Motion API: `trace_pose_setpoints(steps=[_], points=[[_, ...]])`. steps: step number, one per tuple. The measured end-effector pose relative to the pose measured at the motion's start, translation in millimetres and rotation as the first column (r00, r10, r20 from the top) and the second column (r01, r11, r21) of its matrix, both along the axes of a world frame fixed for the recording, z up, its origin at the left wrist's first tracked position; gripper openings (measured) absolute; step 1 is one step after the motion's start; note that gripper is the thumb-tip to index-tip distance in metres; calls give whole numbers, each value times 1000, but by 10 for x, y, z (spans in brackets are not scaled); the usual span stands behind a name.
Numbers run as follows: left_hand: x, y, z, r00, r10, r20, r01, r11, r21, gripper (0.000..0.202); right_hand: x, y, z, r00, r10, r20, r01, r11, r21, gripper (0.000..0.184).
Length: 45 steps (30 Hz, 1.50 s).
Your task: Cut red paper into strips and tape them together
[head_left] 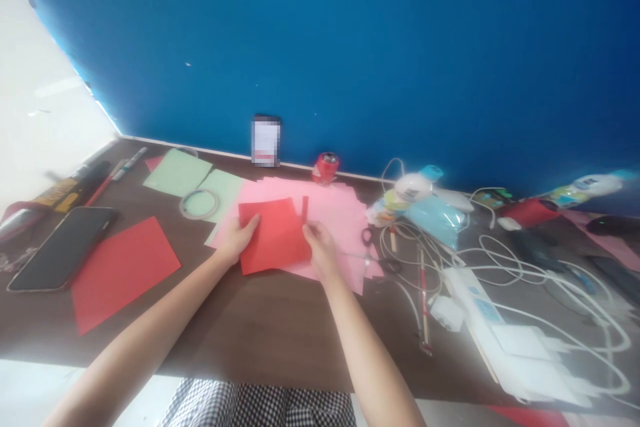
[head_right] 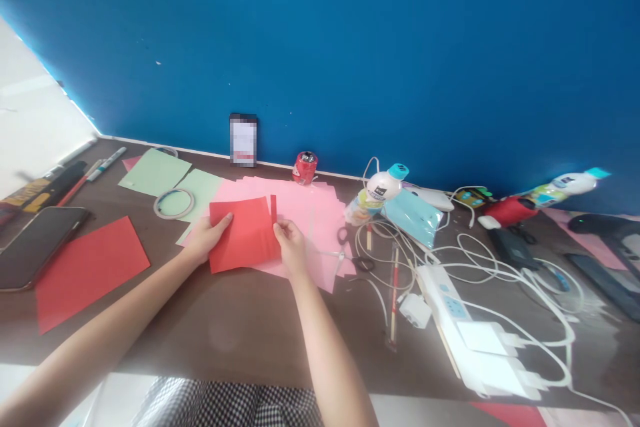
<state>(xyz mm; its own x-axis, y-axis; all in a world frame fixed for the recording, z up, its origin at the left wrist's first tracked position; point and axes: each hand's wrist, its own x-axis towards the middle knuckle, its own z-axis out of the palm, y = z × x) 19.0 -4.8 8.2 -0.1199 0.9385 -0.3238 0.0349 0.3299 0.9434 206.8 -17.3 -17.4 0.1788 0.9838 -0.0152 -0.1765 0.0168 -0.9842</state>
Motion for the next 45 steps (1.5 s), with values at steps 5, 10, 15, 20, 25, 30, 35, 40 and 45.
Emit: trace_pose_setpoints(steps=[5,10,15,20,25,30,35,40,45], points=[[-1,-3,13,999,18,-44,-18,1000,13,29,3,4,-23,999,7,-31,-8,1000,-10,21],[-6,-9,37,995,26,-92,-25,999,21,27,2,1,-2,1000,20,-18,-21,998,-66,24],[-9,0,23,996,27,-84,-27,1000,12,28,1,-7,9,999,18,28,-17,1000,-14,23],[-9,13,-14,999,36,3,-36,999,25,30,6,-6,-7,999,-43,-25,43,999,7,21],[-18,15,-29,999,47,12,-47,999,16,33,2,-5,10,1000,-17,-26,16,998,-54,25],[-31,-13,-2,976,-24,215,15,999,43,41,6,-25,62,999,-33,42,35,998,-44,24],[-31,-44,16,954,-89,285,87,996,21,45,12,-48,113,994,-71,86,72,997,-6,27],[-24,-28,-32,976,-49,213,45,999,24,43,5,-59,179,996,-69,61,69,998,12,25],[-33,-14,-82,996,-30,81,24,997,74,40,4,-36,157,996,-78,-43,76,996,-48,25]])
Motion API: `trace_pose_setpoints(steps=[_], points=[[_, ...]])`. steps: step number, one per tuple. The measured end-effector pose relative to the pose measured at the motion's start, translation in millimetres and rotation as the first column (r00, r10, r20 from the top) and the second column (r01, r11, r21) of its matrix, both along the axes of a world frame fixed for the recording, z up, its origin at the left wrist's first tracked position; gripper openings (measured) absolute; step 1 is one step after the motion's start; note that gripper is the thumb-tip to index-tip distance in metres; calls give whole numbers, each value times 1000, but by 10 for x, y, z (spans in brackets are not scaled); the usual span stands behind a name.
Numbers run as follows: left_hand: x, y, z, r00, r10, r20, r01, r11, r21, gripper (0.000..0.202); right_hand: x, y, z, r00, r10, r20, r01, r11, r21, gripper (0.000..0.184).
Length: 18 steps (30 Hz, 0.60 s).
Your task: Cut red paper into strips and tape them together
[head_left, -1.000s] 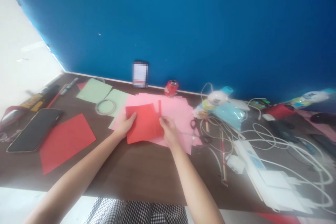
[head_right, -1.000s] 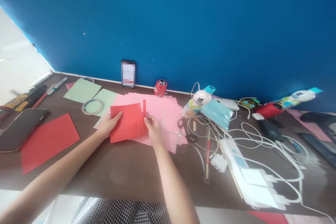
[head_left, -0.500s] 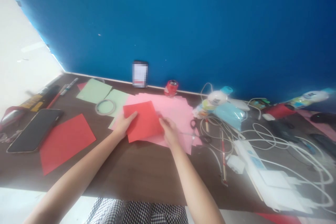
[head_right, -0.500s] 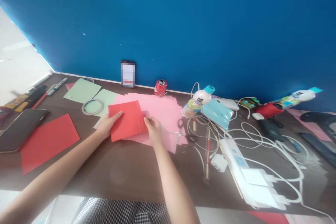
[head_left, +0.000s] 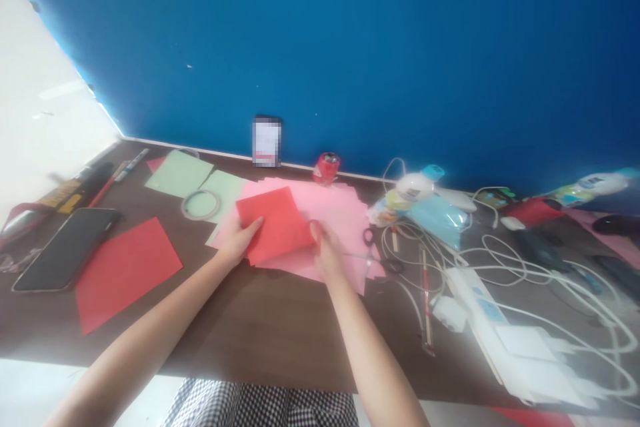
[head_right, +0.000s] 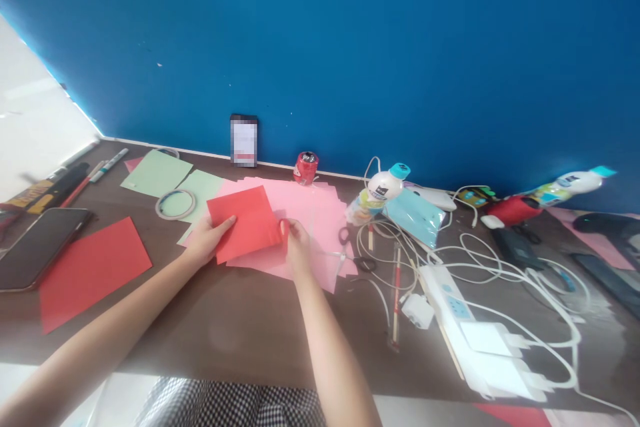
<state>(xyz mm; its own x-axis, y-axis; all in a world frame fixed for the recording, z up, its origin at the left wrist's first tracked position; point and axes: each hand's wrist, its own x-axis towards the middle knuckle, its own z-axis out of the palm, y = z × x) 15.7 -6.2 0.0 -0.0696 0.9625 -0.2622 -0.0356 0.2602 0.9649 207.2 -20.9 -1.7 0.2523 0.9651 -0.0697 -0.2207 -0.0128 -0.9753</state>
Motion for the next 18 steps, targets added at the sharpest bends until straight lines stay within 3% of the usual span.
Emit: trace_pose_setpoints(steps=[3,9,18], points=[[-3,-4,2,995,30,-99,-24,997,67,38,-5,13,-60,995,55,-88,-59,997,-43,28],[12,-17,62,973,64,-220,-32,989,147,32,9,34,-128,997,47,-60,-49,998,-33,26],[24,-22,72,972,47,-230,-11,988,153,32,17,29,-116,980,120,-156,-123,992,-7,24]])
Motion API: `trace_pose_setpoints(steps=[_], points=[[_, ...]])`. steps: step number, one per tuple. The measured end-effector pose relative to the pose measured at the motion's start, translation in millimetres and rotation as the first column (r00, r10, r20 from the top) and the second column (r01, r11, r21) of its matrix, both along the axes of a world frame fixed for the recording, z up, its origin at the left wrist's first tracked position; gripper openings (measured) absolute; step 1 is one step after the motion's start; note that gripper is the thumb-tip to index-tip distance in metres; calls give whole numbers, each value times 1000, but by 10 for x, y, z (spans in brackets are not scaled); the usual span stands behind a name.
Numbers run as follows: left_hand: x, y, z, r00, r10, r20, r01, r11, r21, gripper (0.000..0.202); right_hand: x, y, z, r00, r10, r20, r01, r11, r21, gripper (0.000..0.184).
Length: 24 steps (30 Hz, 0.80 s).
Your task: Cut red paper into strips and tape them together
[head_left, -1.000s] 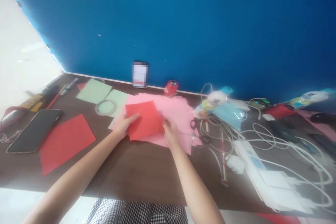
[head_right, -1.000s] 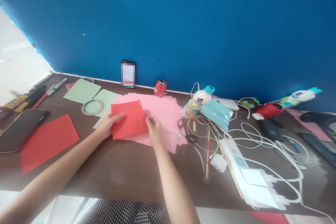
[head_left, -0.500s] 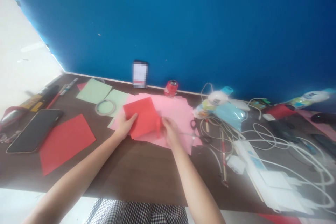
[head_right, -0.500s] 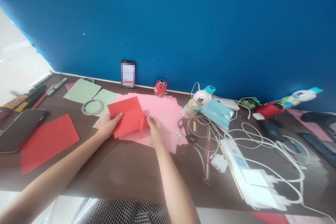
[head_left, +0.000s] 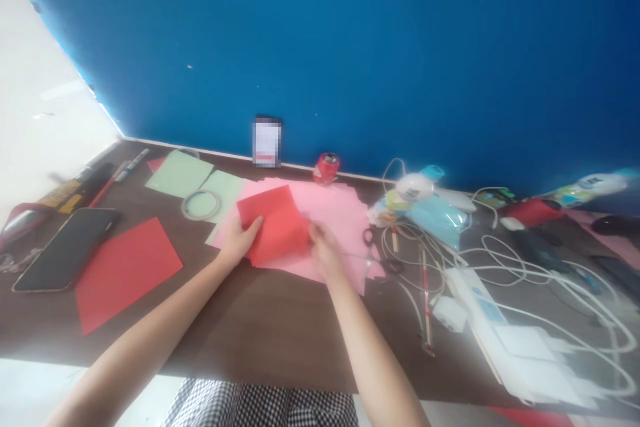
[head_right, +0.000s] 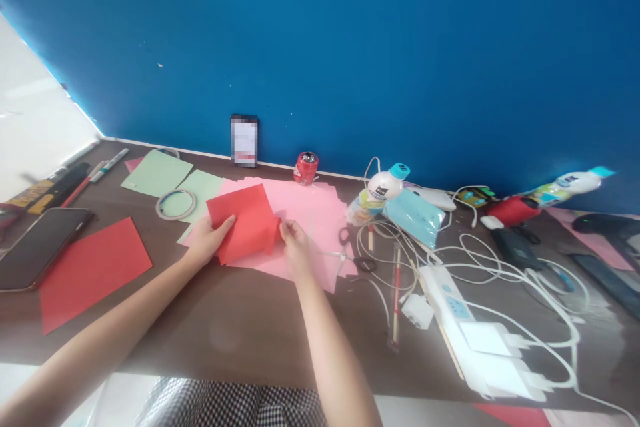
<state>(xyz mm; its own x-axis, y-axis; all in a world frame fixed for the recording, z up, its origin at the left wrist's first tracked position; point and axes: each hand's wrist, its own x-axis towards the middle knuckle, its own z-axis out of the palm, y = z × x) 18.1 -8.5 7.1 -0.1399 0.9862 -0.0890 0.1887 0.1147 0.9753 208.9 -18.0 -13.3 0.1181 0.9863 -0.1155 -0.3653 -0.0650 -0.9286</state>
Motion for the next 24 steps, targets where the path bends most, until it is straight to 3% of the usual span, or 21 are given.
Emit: trace_pose_setpoints(steps=[3,9,18,24], points=[[1,3,-12,1000,5,-3,-5,1000,-15,31,-8,-9,20,1000,-8,-24,8,1000,-5,26],[-4,16,-45,1000,7,-24,-7,1000,-2,32,-16,-28,84,995,32,95,-34,999,16,27],[-10,36,-69,997,22,-77,-18,998,55,33,-25,1,-51,999,-28,18,28,1000,6,24],[-16,26,-39,995,6,-103,-1,999,52,35,-33,3,-29,991,-20,-129,19,1000,-6,25]])
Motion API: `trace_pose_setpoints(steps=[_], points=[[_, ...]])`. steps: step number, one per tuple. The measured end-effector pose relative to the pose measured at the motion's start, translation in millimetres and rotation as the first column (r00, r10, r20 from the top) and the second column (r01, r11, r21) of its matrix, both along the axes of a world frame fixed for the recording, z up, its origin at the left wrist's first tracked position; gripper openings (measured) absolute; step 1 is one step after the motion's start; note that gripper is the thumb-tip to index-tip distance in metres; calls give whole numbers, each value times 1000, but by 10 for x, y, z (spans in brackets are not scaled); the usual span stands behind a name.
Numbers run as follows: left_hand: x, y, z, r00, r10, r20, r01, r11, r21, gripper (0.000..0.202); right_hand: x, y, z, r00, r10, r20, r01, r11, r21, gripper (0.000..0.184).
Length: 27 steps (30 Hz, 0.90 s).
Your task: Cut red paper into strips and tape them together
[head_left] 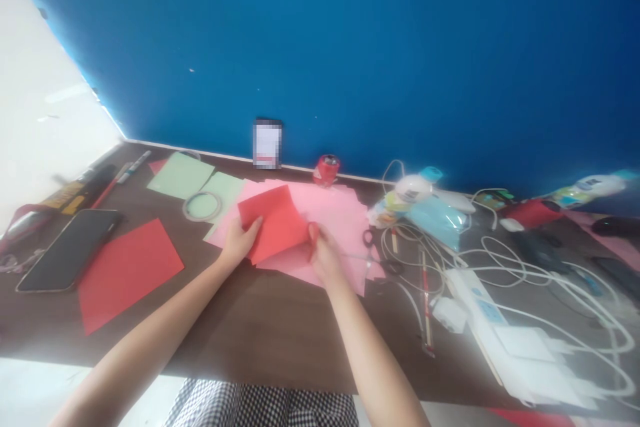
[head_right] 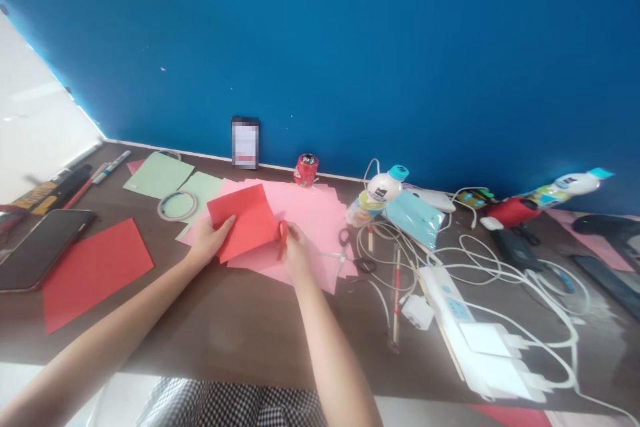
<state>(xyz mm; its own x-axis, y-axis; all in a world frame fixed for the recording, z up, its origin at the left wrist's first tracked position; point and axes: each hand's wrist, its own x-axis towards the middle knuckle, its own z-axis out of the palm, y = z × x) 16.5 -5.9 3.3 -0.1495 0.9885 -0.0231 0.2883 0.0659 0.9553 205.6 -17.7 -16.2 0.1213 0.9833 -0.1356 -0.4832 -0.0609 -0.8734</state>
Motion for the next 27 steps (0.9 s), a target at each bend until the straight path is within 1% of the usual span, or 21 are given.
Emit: trace_pose_setpoints(steps=[3,6,9,13,18,23,27], points=[[-2,8,-13,1000,-7,-8,7,1000,16,36,-21,-11,55,995,23,-98,-28,998,-52,26],[-7,26,-43,1000,10,-17,-10,999,36,36,-44,-18,115,975,-42,-219,14,992,-127,28],[-15,43,-68,999,23,-24,-22,999,47,35,-62,-15,152,958,-82,-276,37,986,-164,27],[-26,57,-84,998,33,-48,-29,996,80,34,-62,-8,152,959,-59,-277,24,991,-128,24],[-42,60,-86,996,54,-66,-48,994,97,34,-18,-2,129,963,-94,-251,63,990,-128,22],[-53,55,-77,997,57,-50,-51,992,112,34,15,7,132,969,-66,-238,54,997,-58,22],[-50,55,-64,997,61,-49,-55,992,112,33,13,15,128,975,-62,-215,58,998,-26,20]])
